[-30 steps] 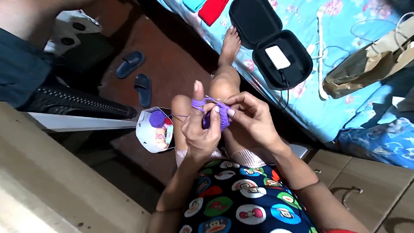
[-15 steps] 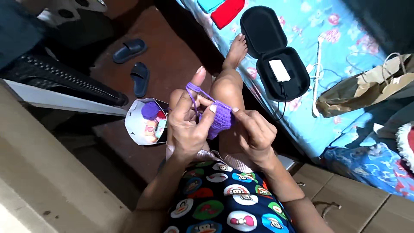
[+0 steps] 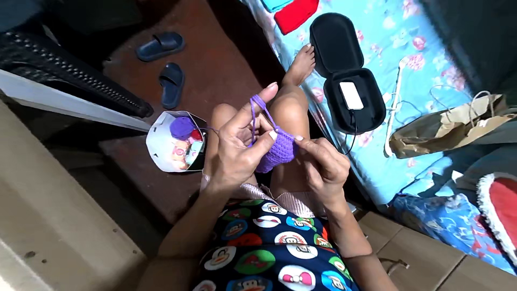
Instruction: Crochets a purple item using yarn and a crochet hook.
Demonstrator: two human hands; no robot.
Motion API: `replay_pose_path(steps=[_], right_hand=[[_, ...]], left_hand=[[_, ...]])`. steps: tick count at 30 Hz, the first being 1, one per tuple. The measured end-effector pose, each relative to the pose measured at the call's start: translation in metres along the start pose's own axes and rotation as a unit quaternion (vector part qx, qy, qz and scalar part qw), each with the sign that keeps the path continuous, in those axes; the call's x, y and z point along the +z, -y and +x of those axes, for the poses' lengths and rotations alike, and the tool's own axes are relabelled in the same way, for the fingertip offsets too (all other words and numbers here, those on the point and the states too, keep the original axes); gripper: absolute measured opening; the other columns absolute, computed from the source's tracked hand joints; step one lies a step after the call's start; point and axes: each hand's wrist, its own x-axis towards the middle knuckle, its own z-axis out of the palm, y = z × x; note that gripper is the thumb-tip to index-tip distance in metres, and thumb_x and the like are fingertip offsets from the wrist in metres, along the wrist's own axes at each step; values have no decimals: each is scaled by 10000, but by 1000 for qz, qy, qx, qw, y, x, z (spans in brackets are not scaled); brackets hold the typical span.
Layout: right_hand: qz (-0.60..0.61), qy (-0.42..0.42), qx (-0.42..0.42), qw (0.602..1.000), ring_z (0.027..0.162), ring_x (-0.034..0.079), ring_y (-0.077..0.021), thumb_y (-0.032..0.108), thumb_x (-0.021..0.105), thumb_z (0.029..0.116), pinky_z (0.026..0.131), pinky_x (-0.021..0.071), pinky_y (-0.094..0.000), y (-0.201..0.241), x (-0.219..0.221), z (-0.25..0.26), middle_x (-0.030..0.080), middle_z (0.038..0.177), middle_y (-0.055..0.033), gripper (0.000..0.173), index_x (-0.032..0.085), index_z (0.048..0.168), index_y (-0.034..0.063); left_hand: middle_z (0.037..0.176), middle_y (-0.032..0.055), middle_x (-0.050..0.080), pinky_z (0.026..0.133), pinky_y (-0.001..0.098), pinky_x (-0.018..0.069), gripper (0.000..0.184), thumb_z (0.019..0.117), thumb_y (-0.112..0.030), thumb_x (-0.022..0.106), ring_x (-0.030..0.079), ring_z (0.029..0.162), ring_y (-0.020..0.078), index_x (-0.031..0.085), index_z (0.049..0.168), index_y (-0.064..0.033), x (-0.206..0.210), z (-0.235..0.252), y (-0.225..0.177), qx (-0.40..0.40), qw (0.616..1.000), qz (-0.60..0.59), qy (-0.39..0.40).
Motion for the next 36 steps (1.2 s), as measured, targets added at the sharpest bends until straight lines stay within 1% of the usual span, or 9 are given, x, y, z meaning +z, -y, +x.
replay_pose_path(steps=[4,7,10,15,20,23,26,30,36], right_hand=[[219,20,176,960,886,678,-34,-26,628,959,799,579,-195,6,-4,0,728,1012,-38,217,733,1147,-1],[344,63,287,892,670,563,38,2,602,975,589,478,-130,7,-5,5,723,1013,16,327,680,1286,70],[346,94,288,888,758,597,35,-2,565,992,651,504,-135,5,-4,8,718,1157,-1,341,672,1314,30],[339,87,277,895,927,665,-17,14,566,1002,795,564,-194,-4,-16,10,715,1208,-32,300,689,1275,5],[357,67,289,886,700,583,32,9,584,992,596,487,-132,-11,-24,10,730,1113,-19,288,702,1255,12],[354,65,289,887,797,628,10,-18,572,983,675,525,-163,-11,-21,9,731,1161,-36,290,704,1240,-12],[322,67,281,902,935,674,-34,-35,551,984,798,570,-203,-6,-20,9,719,1206,-60,310,693,1260,-22],[222,48,234,945,1083,680,-92,-84,525,955,944,561,-249,2,-17,9,714,1213,-117,330,689,1242,-69],[141,16,185,972,934,663,-74,-101,555,925,846,558,-207,3,-8,4,707,1031,-106,330,716,1211,-58]], left_hand=[[905,-69,672,751,190,554,650,853,132,584,634,772,25,425,1479,61,0,3,4,-13,998,-69,8],[873,-57,671,741,188,557,665,865,145,557,636,751,32,421,1504,19,4,1,1,-55,993,-104,6],[921,-44,682,739,160,556,623,885,143,547,642,760,21,483,1482,-24,8,-7,1,-78,994,-73,9],[841,-69,751,749,225,589,162,939,-112,627,696,774,30,756,863,-173,-26,3,21,-156,985,-67,33],[1000,-51,770,1001,321,534,271,955,-364,648,708,1011,113,779,760,-228,-68,15,33,-155,952,-195,176],[1253,37,721,1096,393,482,220,947,-340,678,638,1235,230,788,1115,-248,-56,19,32,-73,949,-236,196],[1255,35,716,1016,345,550,642,916,-155,744,687,1137,197,496,1507,-183,-27,22,23,-42,972,-167,161],[1065,-18,742,893,275,607,850,848,130,666,731,931,119,258,1577,-26,-1,21,16,-36,992,-86,88],[921,-27,740,804,223,610,961,815,190,638,726,797,79,115,1600,3,9,19,13,-37,998,-36,35]])
